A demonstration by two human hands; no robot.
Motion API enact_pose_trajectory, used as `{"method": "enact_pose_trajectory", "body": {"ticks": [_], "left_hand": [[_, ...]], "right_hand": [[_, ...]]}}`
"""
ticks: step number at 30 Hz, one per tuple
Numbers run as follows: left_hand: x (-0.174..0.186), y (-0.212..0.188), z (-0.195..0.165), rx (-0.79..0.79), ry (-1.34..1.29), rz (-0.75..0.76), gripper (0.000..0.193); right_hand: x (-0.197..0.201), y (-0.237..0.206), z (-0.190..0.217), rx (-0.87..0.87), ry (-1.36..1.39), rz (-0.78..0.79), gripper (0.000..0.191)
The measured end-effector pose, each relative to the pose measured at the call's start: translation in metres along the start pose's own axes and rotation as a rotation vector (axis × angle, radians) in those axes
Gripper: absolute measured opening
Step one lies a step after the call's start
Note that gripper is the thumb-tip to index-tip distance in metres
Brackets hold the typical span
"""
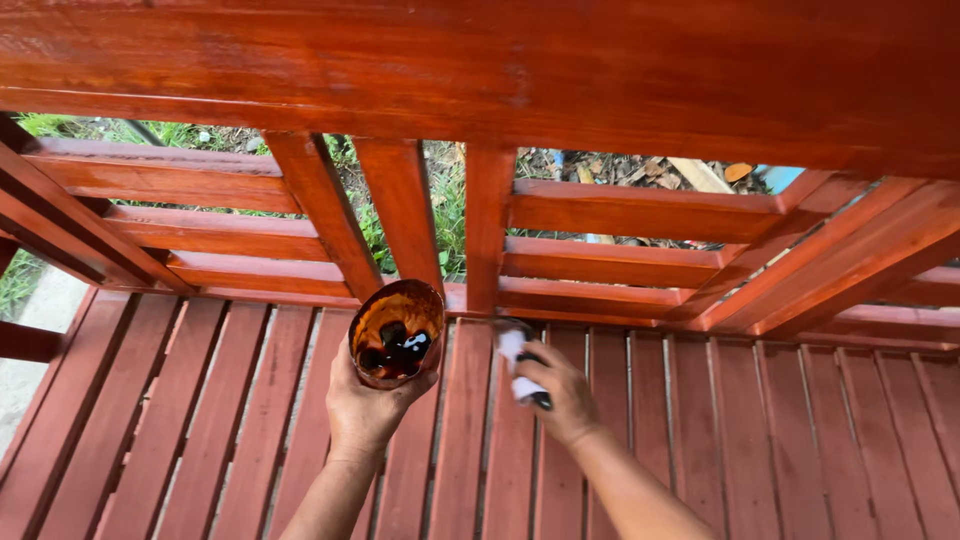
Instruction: The person applies reddish-brown wood stain to a slatted wooden bench outdoors, holding a container of stain in one hand and brushing the stain onto the backrest rails and seat slats, working across different sections of the bench. Near the end they open a small bottle and add more stain to the container before resuming brushing.
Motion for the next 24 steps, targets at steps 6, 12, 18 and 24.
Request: {"method": "enact_pose_trajectory", "body": {"ticks": [6, 12, 18, 24], "left_hand": [[-0.057, -0.038, -0.036, -0.020, -0.040, 0.006, 0.090], [-0.131, -0.077, -0.071, -0.040, -0.092, 0.008, 0.096], [-0.167, -0.104, -0.100, -0.045, -0.072, -0.037, 0.102], [-0.175, -0.118, -0.131, 0.004, -0.075, -0.056, 0.102]], "right_hand": [[0.114, -0.056, -0.077, -0.146, -0.137, -0.039, 0.026], [0.177, -0.079, -0.117, -0.008, -0.189, 0.032, 0.025], [0.210, -0.054, -0.124, 0.002, -0.128, 0.091, 0.024], [0.305, -0.023, -0.073, 0.230, -0.038, 0.007, 0.029]]}}
Point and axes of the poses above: each hand's wrist, its own y-axis towards the middle knuckle, its own x-axis out of the back of the hand, z = x × y, the point moved 6 cm from there along y, towards the middle knuckle, and after that the axes turned 6 degrees about y, right-handed, at the moved point
